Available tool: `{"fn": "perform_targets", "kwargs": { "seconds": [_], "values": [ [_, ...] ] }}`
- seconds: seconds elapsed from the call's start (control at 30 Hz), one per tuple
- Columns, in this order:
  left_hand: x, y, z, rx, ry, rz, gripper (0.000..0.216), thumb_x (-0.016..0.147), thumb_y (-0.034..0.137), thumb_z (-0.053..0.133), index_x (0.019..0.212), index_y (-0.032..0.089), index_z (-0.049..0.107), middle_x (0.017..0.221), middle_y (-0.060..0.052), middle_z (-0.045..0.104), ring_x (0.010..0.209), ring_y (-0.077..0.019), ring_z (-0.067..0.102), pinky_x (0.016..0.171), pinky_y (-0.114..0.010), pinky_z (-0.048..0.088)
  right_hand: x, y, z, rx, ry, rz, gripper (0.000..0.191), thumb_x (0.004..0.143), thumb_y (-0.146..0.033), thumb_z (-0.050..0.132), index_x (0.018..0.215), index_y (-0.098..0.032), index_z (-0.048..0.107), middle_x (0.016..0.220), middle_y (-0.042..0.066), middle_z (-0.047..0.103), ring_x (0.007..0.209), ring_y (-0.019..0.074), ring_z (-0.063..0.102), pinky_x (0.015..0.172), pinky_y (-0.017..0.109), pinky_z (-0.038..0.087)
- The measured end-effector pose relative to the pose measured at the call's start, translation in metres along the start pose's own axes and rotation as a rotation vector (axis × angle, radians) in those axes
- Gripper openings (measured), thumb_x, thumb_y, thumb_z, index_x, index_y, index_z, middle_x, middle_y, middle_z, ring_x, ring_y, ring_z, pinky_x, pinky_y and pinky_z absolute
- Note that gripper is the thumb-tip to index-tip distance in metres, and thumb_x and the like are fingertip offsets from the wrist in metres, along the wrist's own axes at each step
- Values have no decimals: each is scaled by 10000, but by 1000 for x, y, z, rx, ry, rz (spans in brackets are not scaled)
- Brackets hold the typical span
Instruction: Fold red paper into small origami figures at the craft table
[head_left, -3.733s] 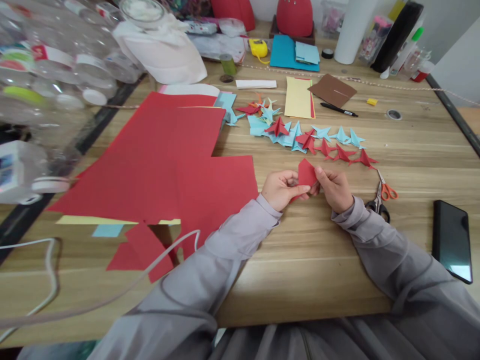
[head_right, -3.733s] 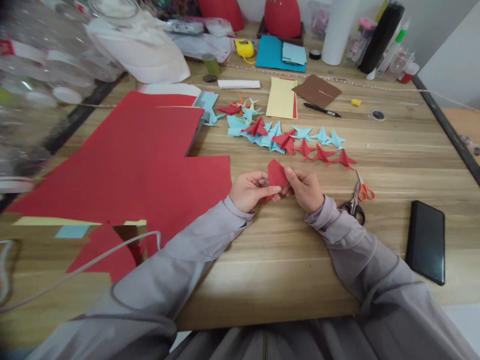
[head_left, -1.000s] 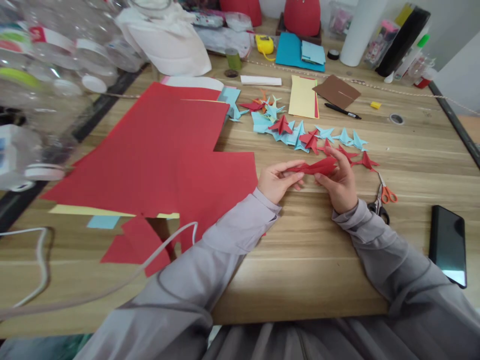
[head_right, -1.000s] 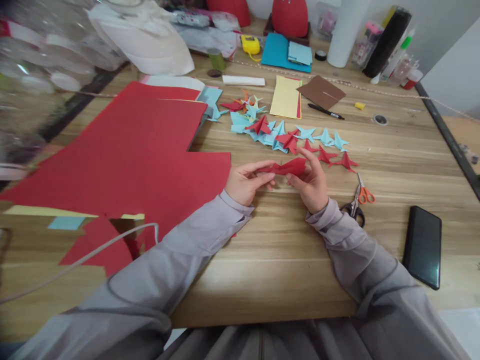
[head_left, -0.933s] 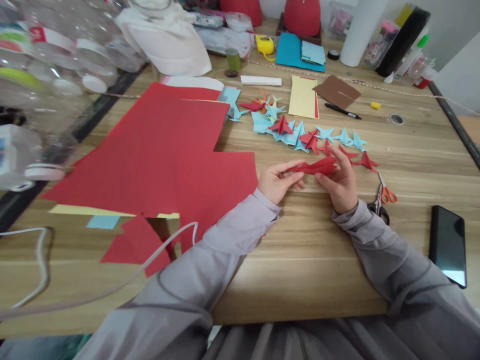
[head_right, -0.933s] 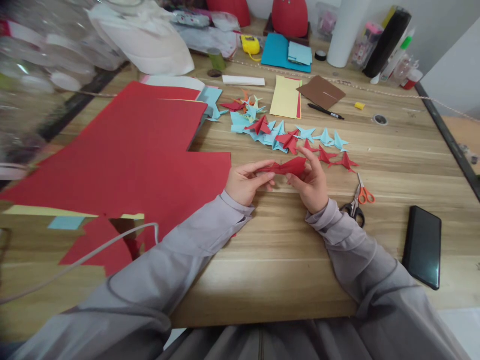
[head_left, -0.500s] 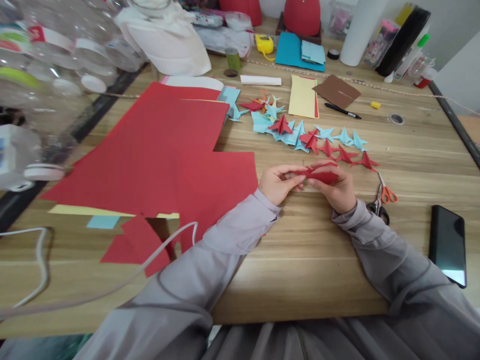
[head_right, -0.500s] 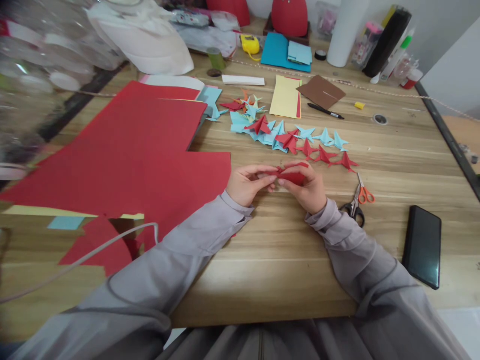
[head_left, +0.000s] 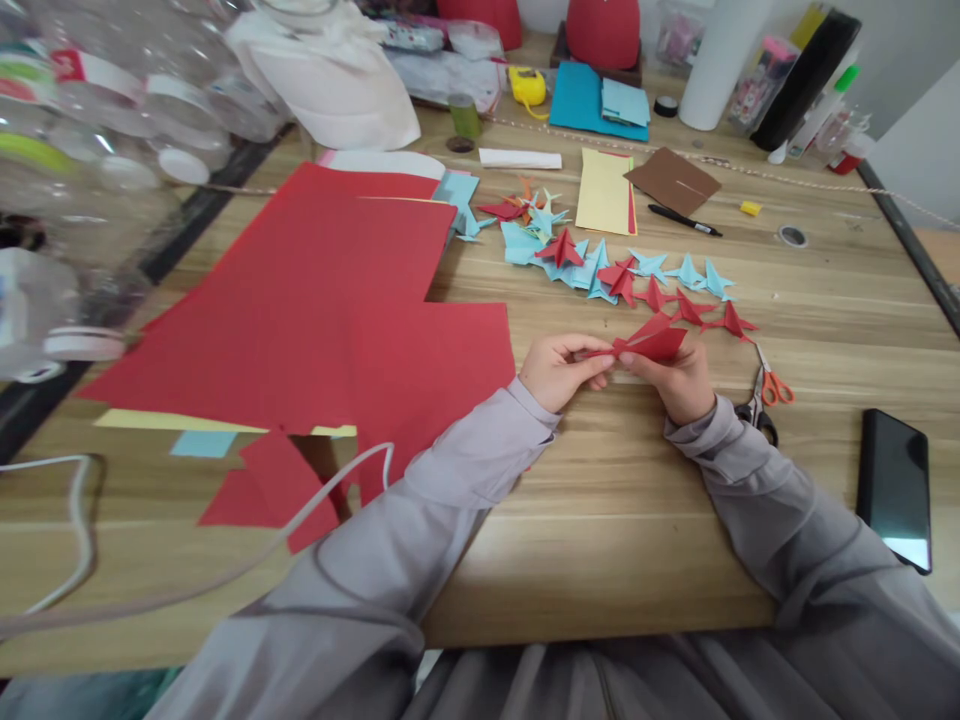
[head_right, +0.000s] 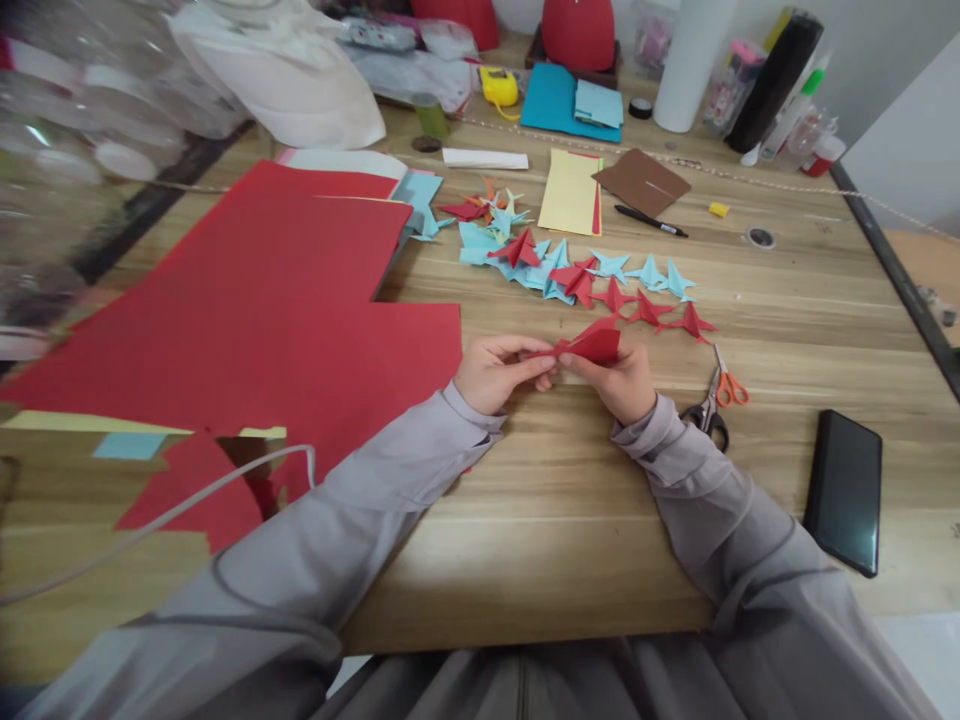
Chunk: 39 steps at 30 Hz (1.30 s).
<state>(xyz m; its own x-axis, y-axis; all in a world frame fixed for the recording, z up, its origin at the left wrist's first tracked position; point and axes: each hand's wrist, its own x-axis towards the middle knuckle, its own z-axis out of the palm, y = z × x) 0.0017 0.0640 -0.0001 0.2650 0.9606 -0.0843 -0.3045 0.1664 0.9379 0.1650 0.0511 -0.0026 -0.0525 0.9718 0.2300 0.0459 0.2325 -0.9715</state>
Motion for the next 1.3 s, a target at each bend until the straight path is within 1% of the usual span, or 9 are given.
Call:
{"fn": "perform_targets", "kwargs": {
  "seconds": [0.1, 0.2, 0.27, 0.4, 0.5, 0.73, 0.87, 1.07, 1.3],
  "values": [
    [-1, 4, -2, 2, -48, -43, 193, 520, 215, 816, 631, 113, 695, 518, -21, 663, 405, -107, 577, 433, -225, 486, 0, -1, -2, 21, -18, 11, 97, 648, -265, 807, 723, -226, 759, 744, 8, 740, 661, 155, 658, 635, 284, 534],
    [-2, 6, -4, 45, -88, -62, 182, 520, 216, 814, 582, 109, 680, 499, -27, 652, 384, -109, 565, 411, -220, 460, 1, -4, -3, -3, -57, 33, 135, 604, -258, 833, 716, -225, 766, 720, 14, 736, 648, 153, 654, 602, 270, 525],
    [-2, 5, -4, 58, -82, -43, 197, 527, 229, 817, 591, 109, 675, 507, -25, 652, 386, -109, 563, 414, -225, 462, 1, -5, -3, 8, -70, 60, 152, 595, -264, 837, 725, -223, 768, 689, 12, 729, 618, 147, 648, 575, 261, 521],
    [-2, 0, -2, 47, -76, 6, 273, 580, 304, 813, 712, 116, 664, 560, -19, 670, 491, -132, 633, 533, -257, 539, 2, -5, -3, 66, -34, 115, 132, 629, -280, 816, 729, -212, 765, 587, -2, 698, 507, 124, 616, 491, 241, 499],
    [-1, -2, 0, 25, -111, 31, 320, 615, 367, 798, 735, 129, 621, 597, -14, 678, 561, -138, 666, 599, -264, 564, 1, -2, -3, 75, -12, 129, 141, 622, -290, 817, 719, -206, 759, 602, -1, 706, 496, 128, 616, 473, 248, 497],
    [-1, 4, -2, 16, -84, 41, 346, 598, 370, 813, 708, 129, 590, 539, 19, 635, 443, -106, 612, 476, -218, 521, 2, 2, -4, 16, 29, 96, 113, 610, -246, 821, 706, -228, 763, 708, 1, 743, 628, 153, 665, 589, 268, 522],
    [-2, 3, 0, 12, -111, 46, 373, 602, 392, 813, 751, 125, 600, 547, 1, 656, 473, -121, 636, 500, -228, 542, 2, 2, -4, 29, 21, 112, 105, 625, -269, 812, 695, -214, 755, 643, -5, 726, 576, 148, 650, 573, 276, 520],
    [-1, -3, 1, 27, -97, 51, 406, 614, 415, 805, 823, 126, 610, 597, -17, 689, 545, -156, 679, 573, -272, 580, 1, -2, -2, 62, 13, 124, 136, 647, -285, 801, 725, -190, 744, 609, -1, 715, 553, 145, 650, 581, 280, 540],
    [-3, -1, 3, -9, -41, 19, 392, 565, 374, 833, 770, 116, 621, 554, -30, 680, 496, -170, 664, 516, -287, 570, 1, -3, -1, 69, 4, 183, 238, 597, -289, 826, 783, -169, 738, 636, 9, 725, 539, 145, 655, 564, 286, 561]
  ]
}}
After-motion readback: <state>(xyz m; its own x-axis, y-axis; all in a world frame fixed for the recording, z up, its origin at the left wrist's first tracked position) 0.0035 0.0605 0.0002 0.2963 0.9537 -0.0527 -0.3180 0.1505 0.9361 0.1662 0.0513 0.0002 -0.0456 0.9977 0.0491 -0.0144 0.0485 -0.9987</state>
